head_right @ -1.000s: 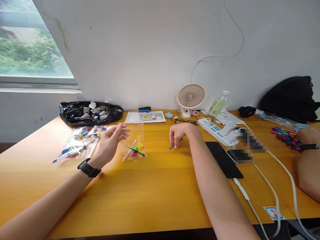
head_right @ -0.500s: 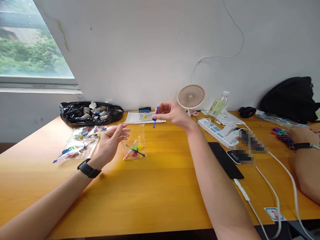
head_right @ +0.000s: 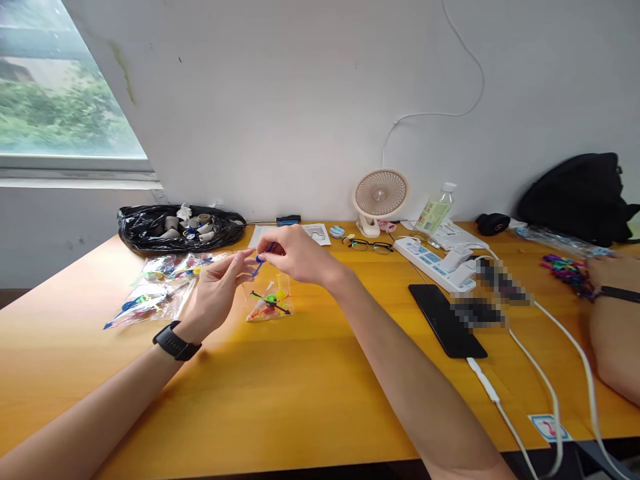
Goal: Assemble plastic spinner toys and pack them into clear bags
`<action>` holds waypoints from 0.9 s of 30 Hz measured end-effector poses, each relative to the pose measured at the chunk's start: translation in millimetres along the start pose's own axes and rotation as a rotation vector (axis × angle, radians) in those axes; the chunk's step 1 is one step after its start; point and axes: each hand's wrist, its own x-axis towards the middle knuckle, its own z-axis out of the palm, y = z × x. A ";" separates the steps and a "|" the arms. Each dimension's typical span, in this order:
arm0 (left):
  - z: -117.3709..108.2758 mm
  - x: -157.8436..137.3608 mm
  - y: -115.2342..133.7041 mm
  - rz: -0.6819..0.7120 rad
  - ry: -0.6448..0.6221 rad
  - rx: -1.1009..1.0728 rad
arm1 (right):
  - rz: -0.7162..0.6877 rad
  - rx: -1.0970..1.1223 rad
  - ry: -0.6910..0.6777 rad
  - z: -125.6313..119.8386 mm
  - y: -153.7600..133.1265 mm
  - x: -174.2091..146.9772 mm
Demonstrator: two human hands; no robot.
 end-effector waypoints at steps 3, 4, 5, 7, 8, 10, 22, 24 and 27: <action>0.8 -0.4 0.6 0.019 -0.011 0.000 | -0.047 -0.108 -0.093 0.4 -6.1 -2.3; 1.1 -0.5 1.0 0.026 -0.025 0.005 | -0.057 -0.138 -0.124 1.1 -8.2 -3.3; 1.1 -0.7 1.4 0.032 -0.044 0.011 | -0.061 -0.163 -0.149 2.0 -10.0 -4.1; 0.3 -0.9 2.4 0.033 -0.092 0.009 | -0.058 -0.203 -0.182 3.3 -12.0 -5.7; -0.7 -0.9 2.8 0.024 -0.128 -0.004 | -0.055 -0.212 -0.200 3.2 -12.0 -6.2; -3.7 -0.8 3.1 -0.008 -0.249 -0.031 | -0.048 -0.195 -0.236 0.8 -10.1 -7.1; -1.7 -9.0 2.9 -0.166 -0.890 0.168 | 0.056 -0.039 -0.371 -21.8 -4.6 -9.6; 1.8 -11.9 0.9 -0.165 -0.887 0.141 | 0.020 -0.042 -0.382 -24.2 -6.9 -10.1; 4.8 -15.5 -5.5 -0.178 -0.882 0.115 | -0.008 -0.048 -0.446 -28.4 -9.1 -11.5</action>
